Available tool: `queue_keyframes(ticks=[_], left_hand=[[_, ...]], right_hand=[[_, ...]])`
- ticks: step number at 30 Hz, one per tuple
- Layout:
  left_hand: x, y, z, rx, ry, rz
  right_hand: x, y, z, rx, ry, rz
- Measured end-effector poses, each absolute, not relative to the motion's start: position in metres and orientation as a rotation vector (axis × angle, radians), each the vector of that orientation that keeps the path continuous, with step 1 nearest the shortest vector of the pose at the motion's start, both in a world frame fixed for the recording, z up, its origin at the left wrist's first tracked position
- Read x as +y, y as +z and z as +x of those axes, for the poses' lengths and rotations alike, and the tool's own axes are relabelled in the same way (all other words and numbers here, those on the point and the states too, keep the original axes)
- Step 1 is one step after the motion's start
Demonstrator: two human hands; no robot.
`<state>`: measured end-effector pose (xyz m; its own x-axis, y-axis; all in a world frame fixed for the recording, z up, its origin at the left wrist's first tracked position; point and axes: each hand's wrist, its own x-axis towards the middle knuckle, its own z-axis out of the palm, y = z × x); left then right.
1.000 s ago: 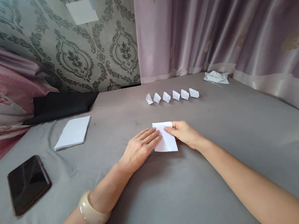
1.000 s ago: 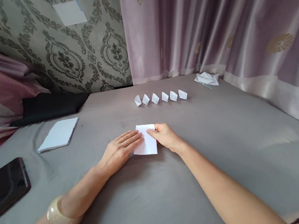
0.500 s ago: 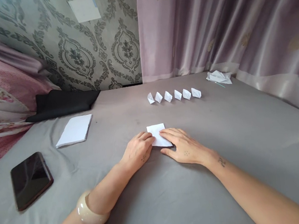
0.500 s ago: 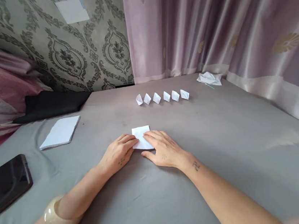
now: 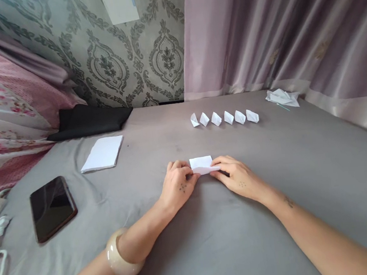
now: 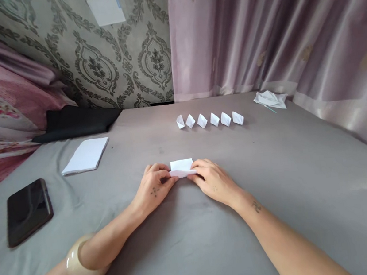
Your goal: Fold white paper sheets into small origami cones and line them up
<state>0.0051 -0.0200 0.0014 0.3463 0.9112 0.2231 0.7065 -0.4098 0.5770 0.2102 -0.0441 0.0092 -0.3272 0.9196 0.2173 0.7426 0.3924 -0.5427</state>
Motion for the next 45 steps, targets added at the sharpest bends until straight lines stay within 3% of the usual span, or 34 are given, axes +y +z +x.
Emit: queue_keyframes(ticks=[10,24,45], left_hand=[[-0.011,-0.004,0.01,1.503,0.756,2.101],[0.002,-0.007,0.017,1.618,0.74,1.982],[0.004,-0.009,0.018,1.635,0.711,2.044]], right_hand=[[-0.027,0.005,0.2,-1.868,0.527,-1.704],[-0.022,0.005,0.189,-1.934,0.296,-1.898],[-0.017,0.006,0.187,-1.992,0.237,-1.974]])
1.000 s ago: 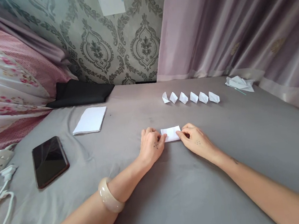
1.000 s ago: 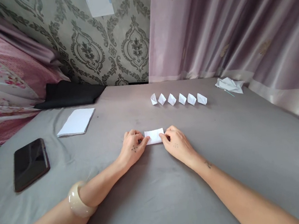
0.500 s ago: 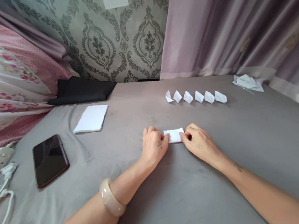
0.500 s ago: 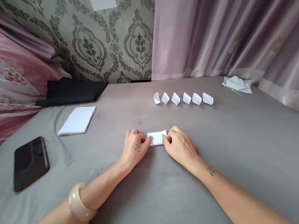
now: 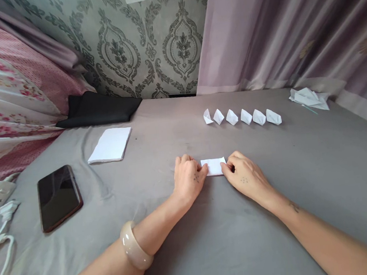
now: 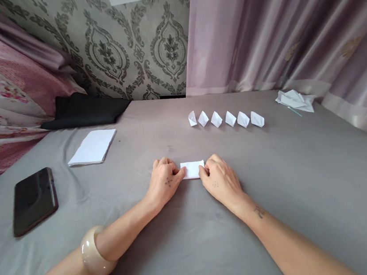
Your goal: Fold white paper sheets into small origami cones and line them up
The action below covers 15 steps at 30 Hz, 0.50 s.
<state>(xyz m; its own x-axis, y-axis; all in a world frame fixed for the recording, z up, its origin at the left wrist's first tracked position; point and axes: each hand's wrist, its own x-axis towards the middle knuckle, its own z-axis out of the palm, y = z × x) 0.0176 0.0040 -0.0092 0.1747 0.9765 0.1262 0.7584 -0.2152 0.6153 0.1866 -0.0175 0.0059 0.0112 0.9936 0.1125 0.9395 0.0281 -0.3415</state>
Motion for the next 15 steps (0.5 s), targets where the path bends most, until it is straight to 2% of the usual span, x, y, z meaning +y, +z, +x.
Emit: queue_keyframes(ticks=[15], left_hand=[[0.0059,-0.0093,0.0179,1.66,0.65,2.099]], right_hand=[[-0.0169,0.0046,0.186,-2.01,0.253,-2.042]])
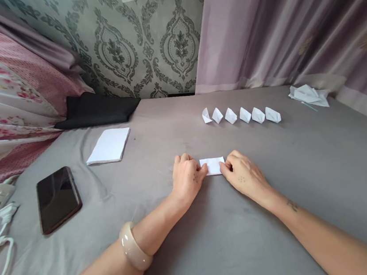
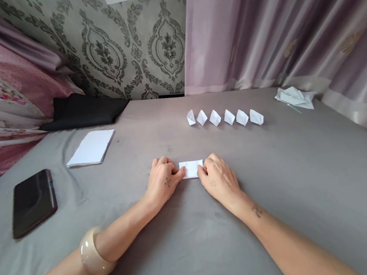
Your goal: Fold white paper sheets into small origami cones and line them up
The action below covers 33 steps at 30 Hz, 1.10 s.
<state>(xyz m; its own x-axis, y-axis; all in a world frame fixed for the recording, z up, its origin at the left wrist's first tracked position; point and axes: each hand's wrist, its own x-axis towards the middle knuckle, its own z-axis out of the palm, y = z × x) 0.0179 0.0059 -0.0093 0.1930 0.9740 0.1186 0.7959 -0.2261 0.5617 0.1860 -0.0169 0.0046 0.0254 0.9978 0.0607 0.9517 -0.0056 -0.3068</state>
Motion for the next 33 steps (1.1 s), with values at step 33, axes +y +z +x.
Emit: queue_keyframes(ticks=[33], left_hand=[[0.001,-0.006,0.004,1.212,0.723,2.322]], right_hand=[[-0.049,0.008,0.178,-2.289,0.072,-1.423]])
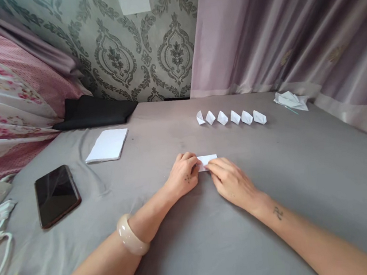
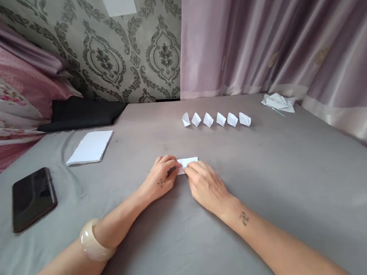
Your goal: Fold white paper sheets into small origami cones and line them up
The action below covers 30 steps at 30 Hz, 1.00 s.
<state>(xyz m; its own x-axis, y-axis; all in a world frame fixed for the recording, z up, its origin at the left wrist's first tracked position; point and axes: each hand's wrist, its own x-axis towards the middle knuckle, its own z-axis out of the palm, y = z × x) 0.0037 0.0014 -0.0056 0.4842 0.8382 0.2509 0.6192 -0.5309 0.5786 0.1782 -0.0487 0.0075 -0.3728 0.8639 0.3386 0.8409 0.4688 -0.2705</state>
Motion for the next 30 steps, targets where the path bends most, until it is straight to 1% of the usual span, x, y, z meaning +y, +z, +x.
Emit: queue_keyframes(ticks=[6,14,23,30], left_hand=[[0.003,0.0,0.0,1.244,0.616,2.206],[0.006,0.001,0.0,1.252,0.579,2.197],[0.003,0.001,0.001,1.237,0.659,2.229],[-0.001,-0.005,0.005,1.236,0.711,2.362]], right_hand=[[-0.061,0.014,0.168,-2.428,-0.048,-1.507],[-0.068,0.019,0.161,-2.458,-0.029,-1.561],[-0.071,0.018,0.164,-2.456,0.044,-1.532],[-0.072,0.016,0.163,-2.447,0.004,-1.546]])
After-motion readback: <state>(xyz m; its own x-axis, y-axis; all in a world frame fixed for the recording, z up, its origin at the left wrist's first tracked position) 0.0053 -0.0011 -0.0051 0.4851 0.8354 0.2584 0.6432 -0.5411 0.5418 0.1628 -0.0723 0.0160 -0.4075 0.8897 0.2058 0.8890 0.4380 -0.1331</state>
